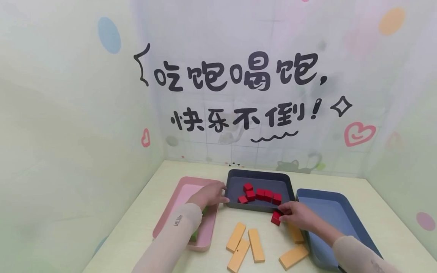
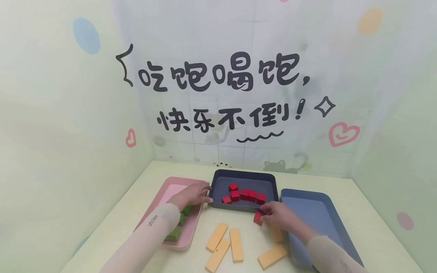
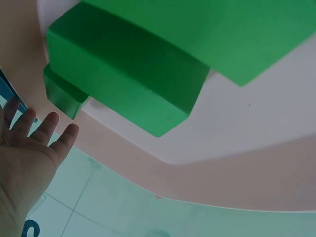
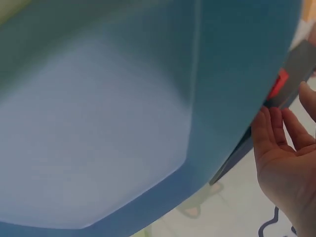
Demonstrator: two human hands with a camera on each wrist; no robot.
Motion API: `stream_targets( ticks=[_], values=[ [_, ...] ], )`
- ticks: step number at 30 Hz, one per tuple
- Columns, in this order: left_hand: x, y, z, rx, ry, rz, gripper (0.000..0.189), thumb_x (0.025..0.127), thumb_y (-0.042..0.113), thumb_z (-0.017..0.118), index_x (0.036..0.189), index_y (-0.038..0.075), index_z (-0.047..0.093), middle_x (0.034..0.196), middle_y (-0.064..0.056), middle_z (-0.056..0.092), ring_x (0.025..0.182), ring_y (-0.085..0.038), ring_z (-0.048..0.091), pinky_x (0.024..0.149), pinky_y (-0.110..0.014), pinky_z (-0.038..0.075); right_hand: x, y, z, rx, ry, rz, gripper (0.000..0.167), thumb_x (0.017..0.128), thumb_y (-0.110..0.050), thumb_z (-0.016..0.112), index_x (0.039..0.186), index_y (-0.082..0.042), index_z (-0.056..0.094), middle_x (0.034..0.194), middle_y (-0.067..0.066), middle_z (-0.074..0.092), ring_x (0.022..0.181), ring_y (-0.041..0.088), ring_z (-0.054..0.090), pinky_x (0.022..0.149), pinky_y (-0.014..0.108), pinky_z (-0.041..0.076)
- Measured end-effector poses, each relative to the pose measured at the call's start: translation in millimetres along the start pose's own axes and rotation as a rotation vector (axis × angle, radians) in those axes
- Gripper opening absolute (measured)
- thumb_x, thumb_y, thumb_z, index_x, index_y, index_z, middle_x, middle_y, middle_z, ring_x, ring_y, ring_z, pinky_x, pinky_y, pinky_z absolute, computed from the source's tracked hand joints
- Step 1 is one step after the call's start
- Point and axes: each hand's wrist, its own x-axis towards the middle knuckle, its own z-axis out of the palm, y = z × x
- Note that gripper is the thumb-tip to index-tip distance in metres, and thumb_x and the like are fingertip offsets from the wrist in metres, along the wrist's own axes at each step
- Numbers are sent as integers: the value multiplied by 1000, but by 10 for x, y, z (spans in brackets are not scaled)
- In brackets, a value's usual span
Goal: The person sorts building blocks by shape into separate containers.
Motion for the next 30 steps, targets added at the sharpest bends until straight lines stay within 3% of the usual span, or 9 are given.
stream_targets(
  ticks=[6, 11, 16, 23, 30],
  values=[
    [8, 0, 5, -7, 1, -7, 54, 89, 36, 75, 133, 9, 59, 118, -6, 65, 93, -16, 57, 96, -38, 49, -9, -37, 86, -98, 24, -52, 26, 81, -8, 80, 105, -2, 75, 91, 1, 65, 78, 14, 57, 71, 34, 53],
    [20, -10, 18, -12, 5, -4, 54, 89, 36, 76, 132, 9, 60, 116, -6, 65, 92, -15, 57, 96, -38, 49, -24, -99, 145, -107, 2, -88, 22, 80, -7, 80, 101, -6, 75, 84, -1, 61, 74, 14, 51, 64, 29, 48],
    [19, -5, 19, -15, 3, -9, 54, 89, 36, 75, 133, 8, 60, 117, -6, 65, 93, -16, 58, 96, -38, 49, -17, -132, 211, -141, 51, -103, 22, 78, -8, 82, 98, -5, 75, 79, -2, 57, 71, 14, 49, 60, 28, 44],
    [9, 5, 15, -30, 3, -17, 54, 89, 35, 75, 134, 9, 59, 117, -6, 65, 93, -16, 58, 96, -39, 50, -4, -148, 259, -187, 70, -38, 25, 76, -8, 83, 101, -5, 75, 83, 0, 61, 74, 15, 51, 65, 32, 48],
    [10, -2, 25, -15, 6, -19, 55, 89, 36, 75, 134, 9, 59, 120, -6, 65, 97, -16, 58, 97, -38, 49, 7, -136, 277, -182, 55, -83, 25, 77, -1, 77, 101, -5, 75, 89, 0, 65, 78, 16, 54, 72, 36, 52]
  ],
)
